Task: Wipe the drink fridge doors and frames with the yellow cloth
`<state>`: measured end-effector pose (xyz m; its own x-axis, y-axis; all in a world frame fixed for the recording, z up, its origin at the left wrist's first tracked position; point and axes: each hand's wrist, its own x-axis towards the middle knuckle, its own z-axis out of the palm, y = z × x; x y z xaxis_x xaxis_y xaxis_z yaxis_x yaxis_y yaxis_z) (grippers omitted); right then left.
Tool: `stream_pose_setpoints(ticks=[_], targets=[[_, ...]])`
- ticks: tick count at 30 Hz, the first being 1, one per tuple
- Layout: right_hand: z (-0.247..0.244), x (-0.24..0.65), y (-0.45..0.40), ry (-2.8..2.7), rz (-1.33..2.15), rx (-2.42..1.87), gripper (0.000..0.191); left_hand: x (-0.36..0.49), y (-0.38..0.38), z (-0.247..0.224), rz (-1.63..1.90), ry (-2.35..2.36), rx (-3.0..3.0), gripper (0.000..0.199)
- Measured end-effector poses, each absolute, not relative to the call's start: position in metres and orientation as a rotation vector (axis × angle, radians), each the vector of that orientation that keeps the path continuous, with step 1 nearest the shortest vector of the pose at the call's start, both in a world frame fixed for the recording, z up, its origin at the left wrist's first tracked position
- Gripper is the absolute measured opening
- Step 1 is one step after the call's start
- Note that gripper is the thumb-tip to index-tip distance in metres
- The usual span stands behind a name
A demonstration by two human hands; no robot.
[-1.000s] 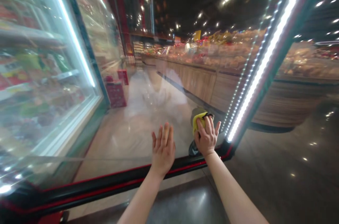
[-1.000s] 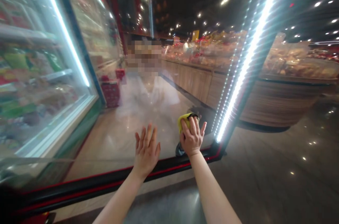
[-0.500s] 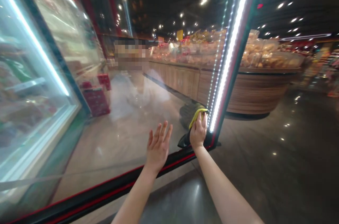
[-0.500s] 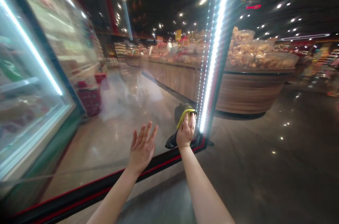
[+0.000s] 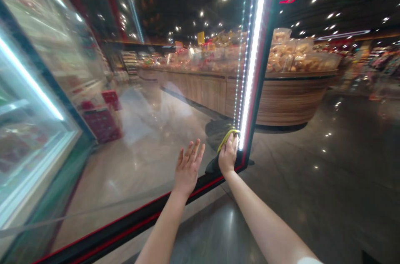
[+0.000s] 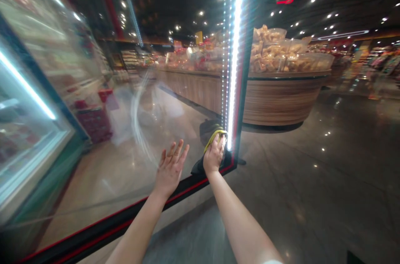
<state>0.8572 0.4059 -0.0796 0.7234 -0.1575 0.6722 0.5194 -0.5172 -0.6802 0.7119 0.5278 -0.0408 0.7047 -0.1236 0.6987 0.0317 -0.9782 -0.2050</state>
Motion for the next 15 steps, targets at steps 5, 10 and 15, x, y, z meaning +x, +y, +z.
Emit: stream_pose_setpoints(ticks=[5,10,15], targets=[[-0.046,0.853,0.415,-0.357,-0.932,-2.051,0.066,0.716,0.530,-0.046,-1.164,0.100,-2.696,0.088],[0.018,0.883,0.387,-0.475,-1.031,-2.159,0.066,0.715,0.525,-0.048,-1.141,0.177,-2.706,0.085],[-0.045,0.884,0.373,-0.455,-0.984,-2.211,0.065,0.712,0.520,-0.055,-1.000,0.141,-2.805,0.084]])
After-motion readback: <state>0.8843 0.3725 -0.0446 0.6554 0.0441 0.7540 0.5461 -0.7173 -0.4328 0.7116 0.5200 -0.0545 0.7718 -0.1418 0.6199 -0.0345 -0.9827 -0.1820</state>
